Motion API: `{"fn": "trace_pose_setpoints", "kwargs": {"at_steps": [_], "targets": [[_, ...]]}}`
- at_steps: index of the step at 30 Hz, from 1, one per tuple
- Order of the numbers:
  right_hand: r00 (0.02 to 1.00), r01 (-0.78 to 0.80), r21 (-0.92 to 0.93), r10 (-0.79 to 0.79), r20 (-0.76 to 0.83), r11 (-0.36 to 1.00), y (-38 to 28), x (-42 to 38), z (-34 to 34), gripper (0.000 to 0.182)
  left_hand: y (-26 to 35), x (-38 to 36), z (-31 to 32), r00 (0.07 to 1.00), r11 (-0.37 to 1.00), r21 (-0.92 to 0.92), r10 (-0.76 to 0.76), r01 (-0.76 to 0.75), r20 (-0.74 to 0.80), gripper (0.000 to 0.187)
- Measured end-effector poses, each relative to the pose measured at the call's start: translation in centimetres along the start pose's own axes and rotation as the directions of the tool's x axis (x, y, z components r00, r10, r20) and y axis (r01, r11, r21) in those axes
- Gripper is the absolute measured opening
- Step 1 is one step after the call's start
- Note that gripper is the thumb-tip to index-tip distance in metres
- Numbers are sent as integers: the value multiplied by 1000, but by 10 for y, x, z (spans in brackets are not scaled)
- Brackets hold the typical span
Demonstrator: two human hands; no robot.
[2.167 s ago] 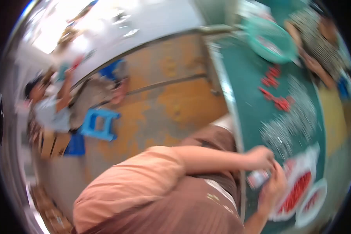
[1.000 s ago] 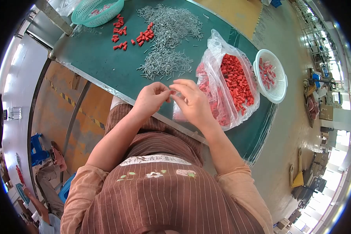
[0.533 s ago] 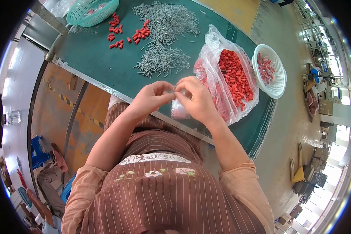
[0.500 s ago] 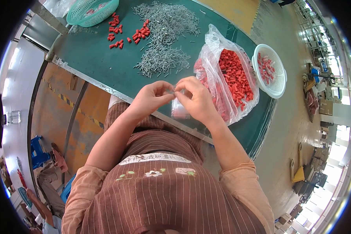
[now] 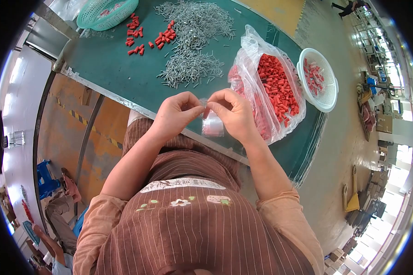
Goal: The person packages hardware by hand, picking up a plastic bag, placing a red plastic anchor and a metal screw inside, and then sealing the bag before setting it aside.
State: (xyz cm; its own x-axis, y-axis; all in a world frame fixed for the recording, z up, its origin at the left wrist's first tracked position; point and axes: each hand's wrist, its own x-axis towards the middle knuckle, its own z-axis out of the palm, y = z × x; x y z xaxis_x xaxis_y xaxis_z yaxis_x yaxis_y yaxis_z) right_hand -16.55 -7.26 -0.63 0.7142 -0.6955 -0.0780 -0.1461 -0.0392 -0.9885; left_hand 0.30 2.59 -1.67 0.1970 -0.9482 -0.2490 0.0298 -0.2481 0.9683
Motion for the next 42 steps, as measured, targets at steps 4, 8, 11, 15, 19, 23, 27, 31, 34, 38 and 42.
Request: {"fn": "trace_pose_setpoints", "kwargs": {"at_steps": [4,8,11,15,19,23,27,31,34,38,42], "targets": [[998,50,-19,-51,-46,999,-7,-2,2,14,4,-1,4,999,982,-184,32,-33,-8,13],[995,53,-108,-62,-84,993,-10,-2,1,19,3,0,4,999,979,-203,-26,17,-43,13],[997,38,-169,-48,-55,985,-10,-2,-1,25,6,-1,3,998,971,-239,-41,31,-38,13],[994,34,-160,-50,-97,987,-10,-4,0,26,5,0,5,999,946,-324,-29,12,-46,11],[992,0,-165,-21,-126,986,-21,-5,3,24,6,3,6,993,987,-149,39,-55,-109,10],[989,90,-155,-106,-102,984,-4,-6,5,17,-17,10,7,988,990,-137,6,-28,-157,8],[984,148,-259,-169,-59,954,-24,-4,-7,21,4,7,12,991,963,-269,-57,22,-122,2],[965,222,-293,-252,-71,930,-25,-5,-2,22,6,7,16,997,964,-268,-17,-4,-76,3],[977,177,-250,-201,-74,952,-25,-9,-1,21,2,8,18,999,969,-248,7,-17,-44,5],[988,129,-281,-146,-40,951,-29,-12,-7,18,5,10,25,998,974,-221,46,-57,-53,3],[954,185,-502,-276,-115,845,-42,-14,-41,13,8,12,25,998,952,-304,-54,47,-13,7]]}}
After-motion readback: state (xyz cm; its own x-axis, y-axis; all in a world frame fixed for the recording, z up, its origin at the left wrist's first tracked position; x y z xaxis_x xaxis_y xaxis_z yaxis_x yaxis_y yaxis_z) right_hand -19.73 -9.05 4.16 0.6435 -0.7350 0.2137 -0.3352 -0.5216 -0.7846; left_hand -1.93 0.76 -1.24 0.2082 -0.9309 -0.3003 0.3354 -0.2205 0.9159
